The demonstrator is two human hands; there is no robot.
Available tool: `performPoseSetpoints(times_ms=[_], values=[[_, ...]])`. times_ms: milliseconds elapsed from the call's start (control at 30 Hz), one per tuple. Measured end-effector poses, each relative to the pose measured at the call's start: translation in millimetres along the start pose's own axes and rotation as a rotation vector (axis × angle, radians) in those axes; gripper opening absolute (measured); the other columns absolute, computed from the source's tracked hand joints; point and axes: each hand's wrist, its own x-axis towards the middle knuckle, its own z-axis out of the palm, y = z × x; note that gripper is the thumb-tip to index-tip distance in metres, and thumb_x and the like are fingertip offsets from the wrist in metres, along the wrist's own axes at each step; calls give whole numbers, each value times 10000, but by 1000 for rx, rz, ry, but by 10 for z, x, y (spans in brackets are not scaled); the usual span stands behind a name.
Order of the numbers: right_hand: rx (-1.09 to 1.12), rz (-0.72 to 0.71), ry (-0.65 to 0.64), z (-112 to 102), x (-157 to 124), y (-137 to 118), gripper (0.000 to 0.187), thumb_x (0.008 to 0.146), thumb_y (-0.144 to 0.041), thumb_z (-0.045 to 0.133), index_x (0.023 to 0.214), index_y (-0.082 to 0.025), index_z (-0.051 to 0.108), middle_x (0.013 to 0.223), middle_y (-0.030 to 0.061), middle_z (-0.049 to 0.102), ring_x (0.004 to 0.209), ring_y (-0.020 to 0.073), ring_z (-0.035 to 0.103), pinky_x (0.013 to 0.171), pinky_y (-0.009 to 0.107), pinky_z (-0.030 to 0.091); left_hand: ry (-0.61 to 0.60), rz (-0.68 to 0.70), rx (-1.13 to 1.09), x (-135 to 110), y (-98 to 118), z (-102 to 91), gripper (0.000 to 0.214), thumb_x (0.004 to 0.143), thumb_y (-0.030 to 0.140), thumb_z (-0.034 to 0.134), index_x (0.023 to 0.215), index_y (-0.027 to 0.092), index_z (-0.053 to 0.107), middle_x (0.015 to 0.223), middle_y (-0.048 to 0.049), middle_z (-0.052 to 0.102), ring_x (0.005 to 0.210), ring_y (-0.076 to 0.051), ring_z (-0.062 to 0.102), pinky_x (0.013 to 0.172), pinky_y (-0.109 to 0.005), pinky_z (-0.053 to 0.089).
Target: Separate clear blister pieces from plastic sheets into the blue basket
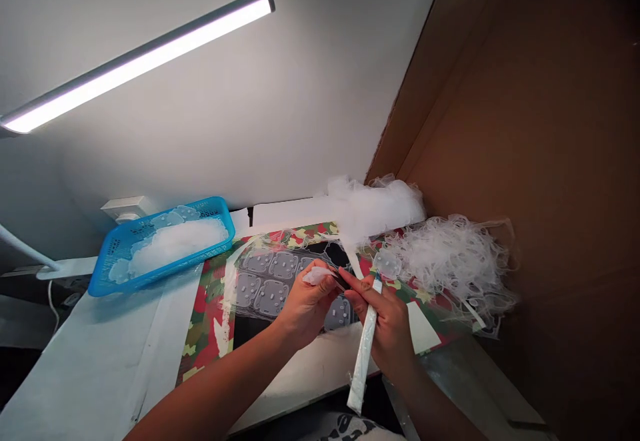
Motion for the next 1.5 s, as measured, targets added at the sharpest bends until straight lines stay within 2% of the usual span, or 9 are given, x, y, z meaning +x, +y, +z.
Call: performPoseSetpoints(times_ms=[133,467,733,933,1100,1167,1300,1400,1500], values=[[0,3,-10,12,-5,8,343,952,-319,546,1288,-307,614,894,36,675,773,170,627,684,280,532,3,0,3,0,2,-5,300,690,258,845,767,171,569,742,20,607,757,-114,573,831,-266,446],[-10,-28,20,10,12,-21,323,955,-322,540,1264,-310,632,966,40,706,828,179,651,722,293,551,24,-29,12,-9,-35,-27,324,671,294,857,767,183,568,729,19,585,800,-159,618,901,-340,450],[-51,-38,46,21,13,-17,304,950,-318,548,1236,-325,652,984,28,725,819,173,664,715,288,560,41,-32,-4,-7,-52,-40,321,681,278,850,764,186,554,702,39,545,768,-128,583,861,-300,455],[-30,39,49,-24,57,22,298,948,-363,538,1174,-258,701,847,34,733,689,169,644,628,276,535,10,-21,7,-5,-58,-35,279,714,276,828,749,165,575,752,5,594,779,-121,583,825,-271,461],[-198,135,98,-186,108,570,429,952,-457,459,1226,-207,675,935,94,737,753,216,653,693,329,522,72,-6,107,2,-55,-12,298,695,344,836,732,151,612,703,5,597,748,-127,610,848,-292,478],[-354,212,100,-265,73,923,490,945,-496,424,1207,-174,685,866,114,726,739,242,640,667,352,510,129,-26,135,6,-43,-2,329,661,352,858,828,154,655,758,-5,637,731,-132,629,862,-317,490],[-517,251,87,-383,-71,1488,500,930,-496,418,1151,-145,698,938,147,699,826,275,627,705,386,495,192,-83,133,20,-12,4,517,599,343,895,1032,153,685,925,-57,700,813,-183,680,891,-351,503],[-572,223,106,-434,-142,1627,481,931,-473,417,1138,-136,693,974,159,678,881,282,604,752,399,480,177,-86,117,30,-6,1,496,598,316,897,1016,140,697,945,-72,712,825,-185,682,881,-336,512],[-622,191,133,-465,-132,1575,475,939,-467,397,1106,-140,699,1000,158,667,906,287,580,798,414,461,166,-94,114,21,-28,12,487,614,299,889,1032,142,693,982,-85,716,847,-190,684,851,-318,520]])
